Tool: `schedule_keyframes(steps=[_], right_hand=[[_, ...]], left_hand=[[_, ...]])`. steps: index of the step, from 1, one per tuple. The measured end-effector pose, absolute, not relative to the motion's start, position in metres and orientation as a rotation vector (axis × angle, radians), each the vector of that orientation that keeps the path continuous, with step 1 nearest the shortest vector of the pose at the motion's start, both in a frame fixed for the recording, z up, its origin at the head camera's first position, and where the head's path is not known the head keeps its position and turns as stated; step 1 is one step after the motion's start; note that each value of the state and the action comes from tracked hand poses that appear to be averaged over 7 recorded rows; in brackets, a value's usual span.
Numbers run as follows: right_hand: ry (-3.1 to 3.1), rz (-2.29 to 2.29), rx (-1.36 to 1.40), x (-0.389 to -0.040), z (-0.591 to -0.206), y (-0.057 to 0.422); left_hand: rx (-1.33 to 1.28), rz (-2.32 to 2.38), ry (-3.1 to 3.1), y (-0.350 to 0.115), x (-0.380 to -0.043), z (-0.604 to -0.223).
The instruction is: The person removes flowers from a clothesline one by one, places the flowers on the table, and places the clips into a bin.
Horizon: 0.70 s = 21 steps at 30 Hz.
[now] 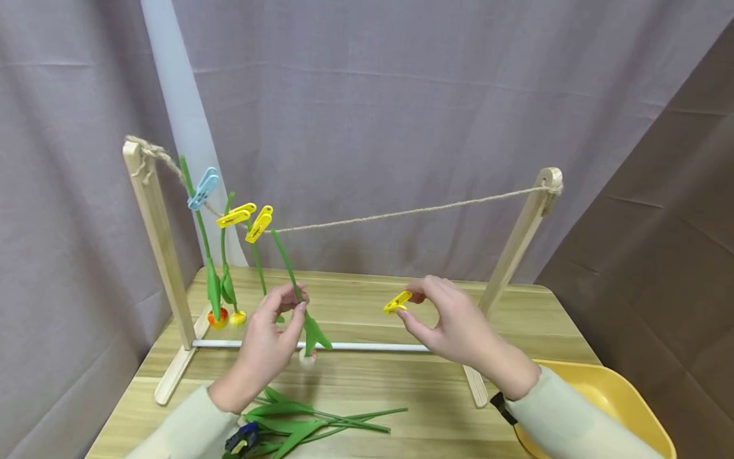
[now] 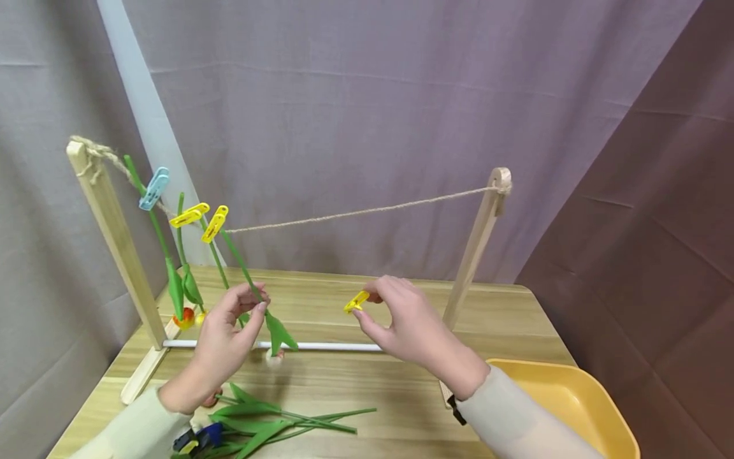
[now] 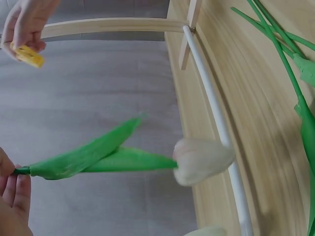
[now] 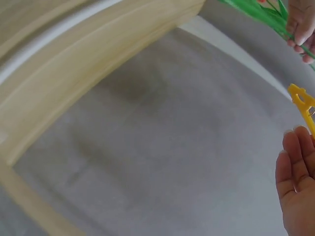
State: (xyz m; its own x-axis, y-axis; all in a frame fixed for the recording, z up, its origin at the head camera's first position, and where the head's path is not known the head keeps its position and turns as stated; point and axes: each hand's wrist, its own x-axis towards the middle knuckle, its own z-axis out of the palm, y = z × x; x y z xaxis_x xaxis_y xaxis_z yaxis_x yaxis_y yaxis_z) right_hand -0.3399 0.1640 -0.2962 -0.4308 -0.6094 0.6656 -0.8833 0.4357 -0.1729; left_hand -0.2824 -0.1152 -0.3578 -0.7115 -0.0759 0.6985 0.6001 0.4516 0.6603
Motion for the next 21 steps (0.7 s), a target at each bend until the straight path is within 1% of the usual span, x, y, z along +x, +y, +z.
schedule_keyframes(steps=[14, 18, 21], right_hand=[[-2.477, 0.629, 1.068, -0.346, -0.316, 0.211], [-2.554, 0.608, 1.074, -0.345, -0.323, 0.217], [-2.591, 0.624, 1.069, -0.343, -0.329, 0.221]], left_hand=[[-0.465, -1.218, -2.071, -0.113, -0.280, -0.359], [-0.519, -1.197, -2.064, -0.107, -0.272, -0.346], [-0.528, -1.198, -2.096, -0.107, -0.270, -0.348]])
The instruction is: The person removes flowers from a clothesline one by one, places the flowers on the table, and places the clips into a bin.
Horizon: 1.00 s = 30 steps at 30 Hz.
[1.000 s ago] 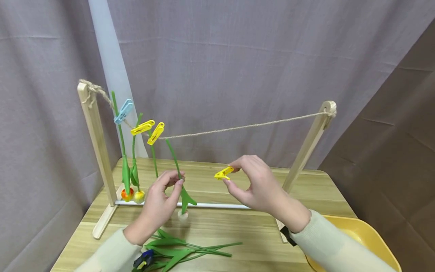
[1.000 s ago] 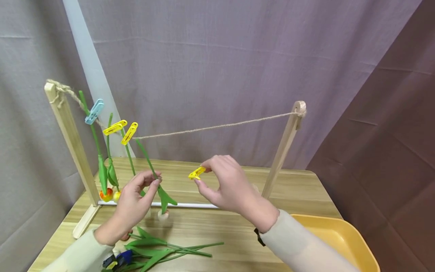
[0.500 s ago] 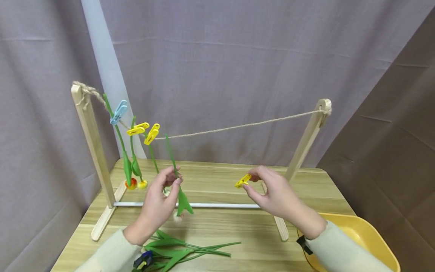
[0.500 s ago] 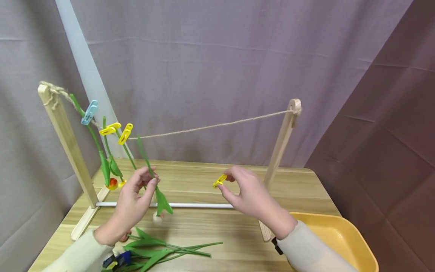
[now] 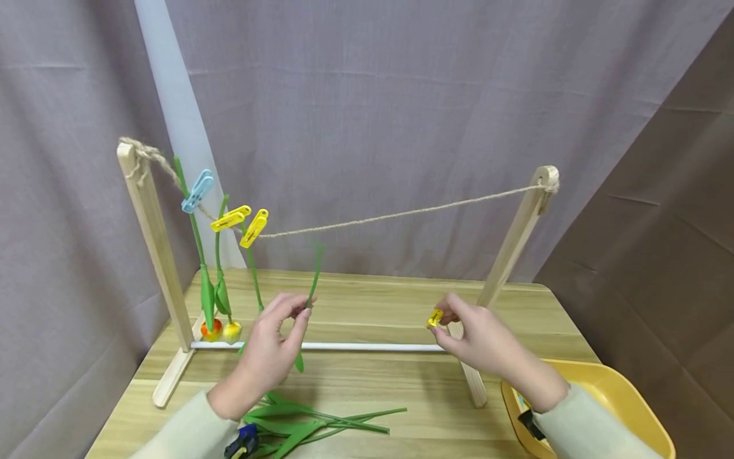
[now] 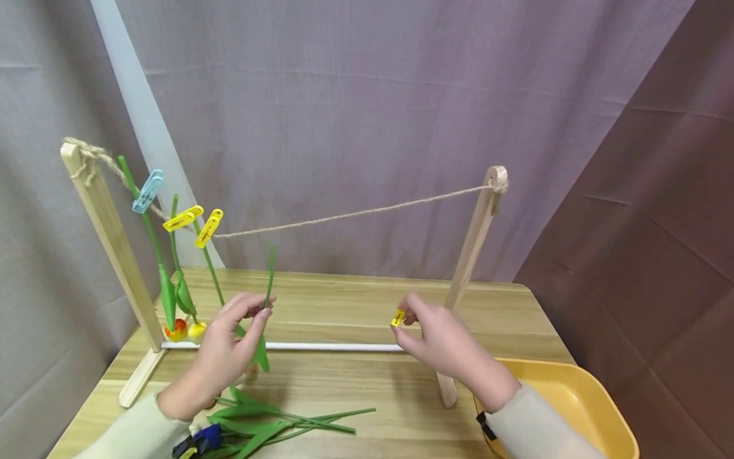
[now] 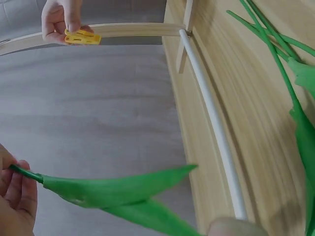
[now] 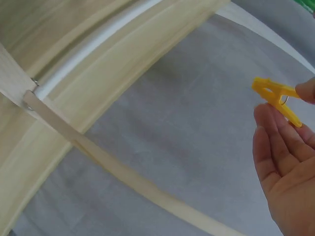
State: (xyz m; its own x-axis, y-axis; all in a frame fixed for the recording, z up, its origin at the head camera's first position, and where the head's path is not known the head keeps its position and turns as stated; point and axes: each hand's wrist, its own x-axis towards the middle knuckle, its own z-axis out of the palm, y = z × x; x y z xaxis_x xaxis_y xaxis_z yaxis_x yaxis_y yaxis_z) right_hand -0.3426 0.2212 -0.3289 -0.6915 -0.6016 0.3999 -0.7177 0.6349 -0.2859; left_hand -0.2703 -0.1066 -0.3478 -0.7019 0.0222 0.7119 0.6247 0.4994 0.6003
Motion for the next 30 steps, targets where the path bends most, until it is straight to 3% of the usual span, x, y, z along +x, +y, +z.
schedule_keyframes(steps=[18, 30], right_hand=[[-2.751, 0.622, 0.866, -0.338, -0.354, 0.272], [-2.770, 0.586, 0.733, -0.335, -0.370, 0.316]], left_hand=[[-0.613, -1.004, -2.521, -0.111, -0.268, -0.378], [-0.917, -0.874, -2.773, -0.100, -0.260, -0.394]])
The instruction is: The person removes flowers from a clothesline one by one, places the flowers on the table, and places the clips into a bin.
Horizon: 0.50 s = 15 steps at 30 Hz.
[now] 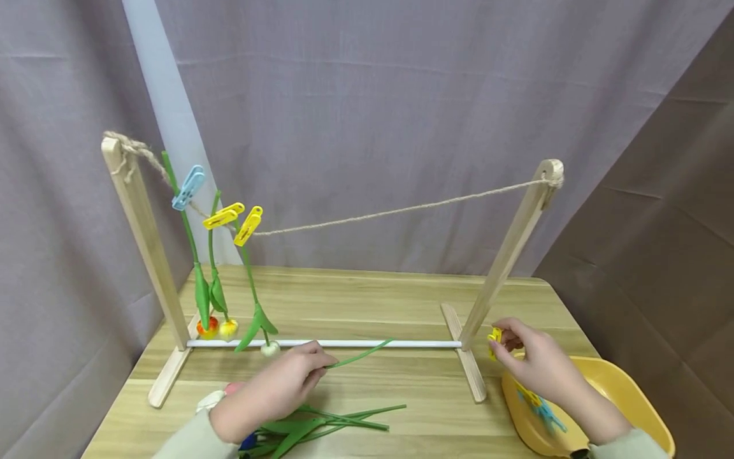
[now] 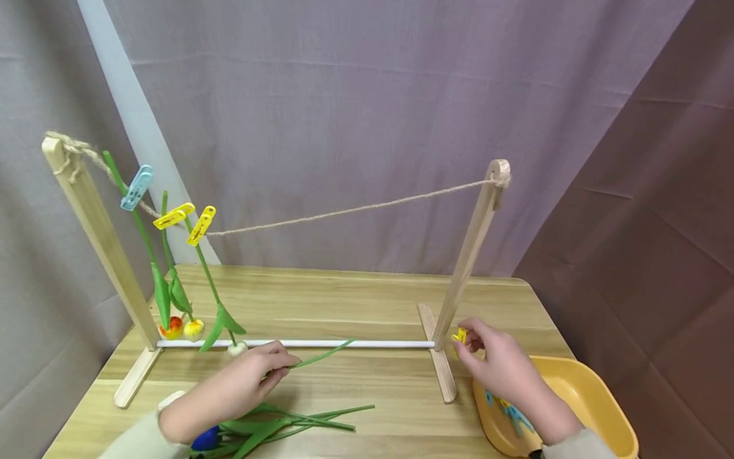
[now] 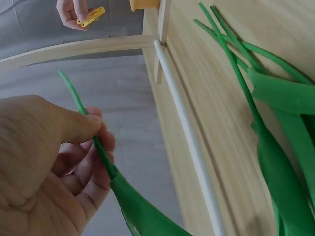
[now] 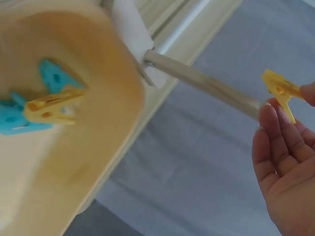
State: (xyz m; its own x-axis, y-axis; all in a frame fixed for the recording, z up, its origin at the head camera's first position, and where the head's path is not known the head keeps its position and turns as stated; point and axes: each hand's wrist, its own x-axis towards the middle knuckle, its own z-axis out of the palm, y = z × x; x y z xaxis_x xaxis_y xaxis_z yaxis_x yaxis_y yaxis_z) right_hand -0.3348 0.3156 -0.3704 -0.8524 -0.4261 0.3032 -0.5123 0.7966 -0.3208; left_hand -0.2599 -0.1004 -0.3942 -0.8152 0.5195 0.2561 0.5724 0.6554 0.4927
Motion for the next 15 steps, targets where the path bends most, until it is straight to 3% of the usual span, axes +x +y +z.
schedule_keyframes(steps=[15], right_hand=[[-3.068, 0.475, 0.541, -0.332, -0.376, 0.348]], left_hand=[[-1.009, -0.893, -2.920, -0.093, -0.247, -0.427]])
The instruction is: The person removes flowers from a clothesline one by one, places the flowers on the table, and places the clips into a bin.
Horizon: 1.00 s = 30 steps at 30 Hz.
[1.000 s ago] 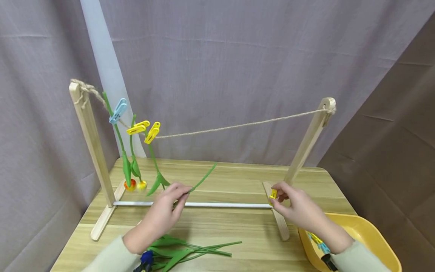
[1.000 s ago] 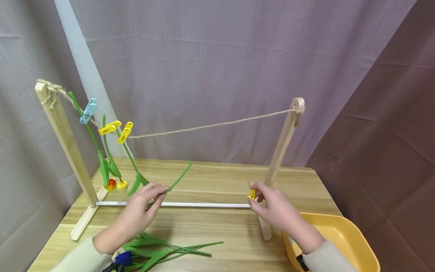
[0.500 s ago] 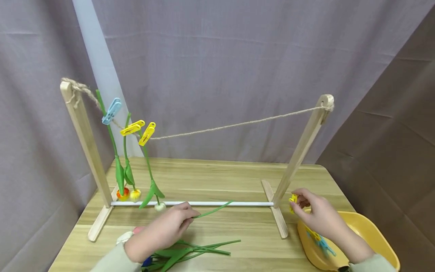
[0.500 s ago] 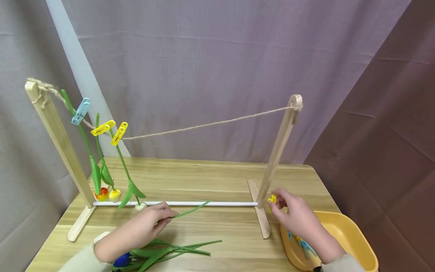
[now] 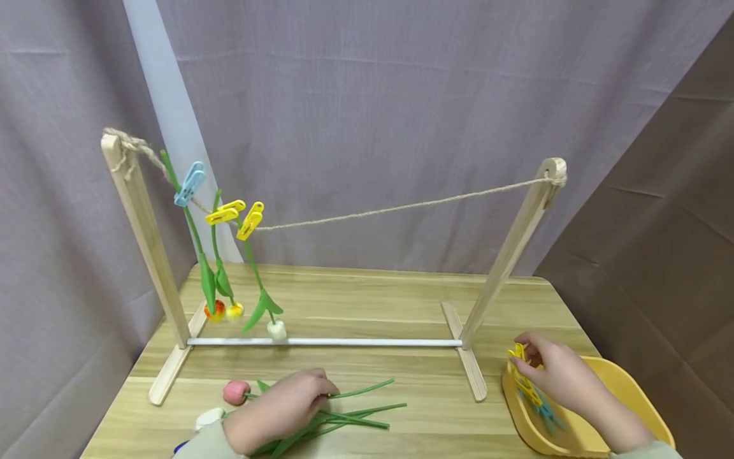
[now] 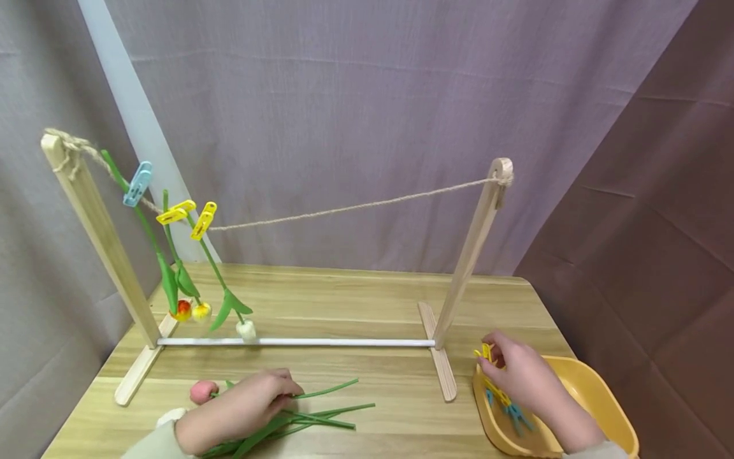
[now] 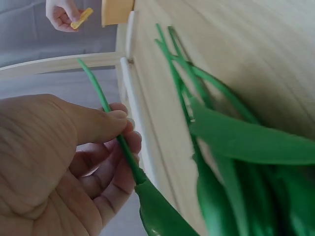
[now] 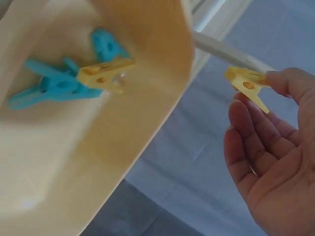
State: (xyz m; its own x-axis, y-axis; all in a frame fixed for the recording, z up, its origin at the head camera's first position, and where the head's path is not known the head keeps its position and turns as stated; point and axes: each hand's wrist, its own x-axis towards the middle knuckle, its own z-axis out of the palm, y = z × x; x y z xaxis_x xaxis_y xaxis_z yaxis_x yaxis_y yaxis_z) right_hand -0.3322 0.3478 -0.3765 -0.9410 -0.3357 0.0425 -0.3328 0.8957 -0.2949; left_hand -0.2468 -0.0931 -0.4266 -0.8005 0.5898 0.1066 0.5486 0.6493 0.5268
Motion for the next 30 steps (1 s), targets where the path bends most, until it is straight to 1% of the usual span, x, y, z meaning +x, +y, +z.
schedule_keyframes(steps=[9, 14, 17, 23, 30], right_hand=[[2.924, -0.351, -0.466, -0.335, -0.383, 0.369], [2.785, -0.208, -0.358, -0.333, -0.388, 0.385], [2.746, -0.189, -0.354, -0.333, -0.390, 0.392], [2.738, -0.163, -0.380, -0.335, -0.389, 0.393], [2.745, -0.225, -0.355, -0.335, -0.388, 0.385]], left_hand=[[0.884, 0.776, 2.776, -0.094, -0.245, -0.448], [0.870, 0.799, 2.730, -0.093, -0.244, -0.453], [0.851, 0.793, 2.699, -0.092, -0.244, -0.455], [0.888, 0.773, 2.768, -0.092, -0.243, -0.451], [0.839, 0.756, 2.772, -0.091, -0.245, -0.446]])
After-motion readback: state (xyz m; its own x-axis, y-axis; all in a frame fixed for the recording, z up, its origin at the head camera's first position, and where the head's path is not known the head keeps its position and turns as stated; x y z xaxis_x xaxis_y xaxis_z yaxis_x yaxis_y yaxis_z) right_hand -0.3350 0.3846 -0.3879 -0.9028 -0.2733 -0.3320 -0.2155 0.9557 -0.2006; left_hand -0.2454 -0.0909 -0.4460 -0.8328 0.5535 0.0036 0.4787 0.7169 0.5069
